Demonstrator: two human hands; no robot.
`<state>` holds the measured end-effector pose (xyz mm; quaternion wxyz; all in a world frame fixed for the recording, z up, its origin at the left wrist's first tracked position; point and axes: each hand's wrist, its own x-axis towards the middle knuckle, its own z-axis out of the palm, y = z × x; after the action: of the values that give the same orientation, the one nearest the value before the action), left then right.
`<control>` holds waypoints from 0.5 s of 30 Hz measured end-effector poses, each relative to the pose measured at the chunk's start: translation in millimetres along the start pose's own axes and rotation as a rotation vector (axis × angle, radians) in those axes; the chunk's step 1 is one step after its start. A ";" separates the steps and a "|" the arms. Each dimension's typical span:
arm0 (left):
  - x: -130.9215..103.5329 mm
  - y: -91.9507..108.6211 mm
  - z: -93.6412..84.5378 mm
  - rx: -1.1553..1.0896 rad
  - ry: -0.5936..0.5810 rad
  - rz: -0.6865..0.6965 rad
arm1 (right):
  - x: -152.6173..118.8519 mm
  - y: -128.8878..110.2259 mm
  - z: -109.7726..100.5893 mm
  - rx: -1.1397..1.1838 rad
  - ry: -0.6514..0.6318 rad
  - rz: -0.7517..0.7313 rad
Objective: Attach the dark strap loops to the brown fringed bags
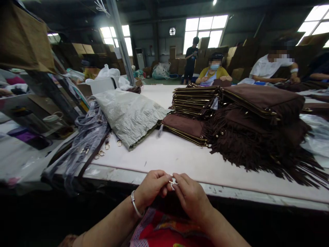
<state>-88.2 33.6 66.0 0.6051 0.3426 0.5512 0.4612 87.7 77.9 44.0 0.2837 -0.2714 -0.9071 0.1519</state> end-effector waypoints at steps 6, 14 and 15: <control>5.2 -20.3 3.1 0.104 -0.004 -0.078 | -0.5 4.4 15.2 0.065 -0.030 0.017; 74.1 11.6 -41.7 0.911 0.126 0.328 | -8.3 94.1 23.6 0.093 0.138 0.199; 93.1 24.9 -57.3 1.083 0.211 0.401 | -8.2 107.6 21.7 0.084 0.160 0.260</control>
<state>-152.1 123.8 47.4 0.1865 0.6528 0.6899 0.2510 124.1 157.3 -22.9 0.3439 -0.3858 -0.8317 0.2031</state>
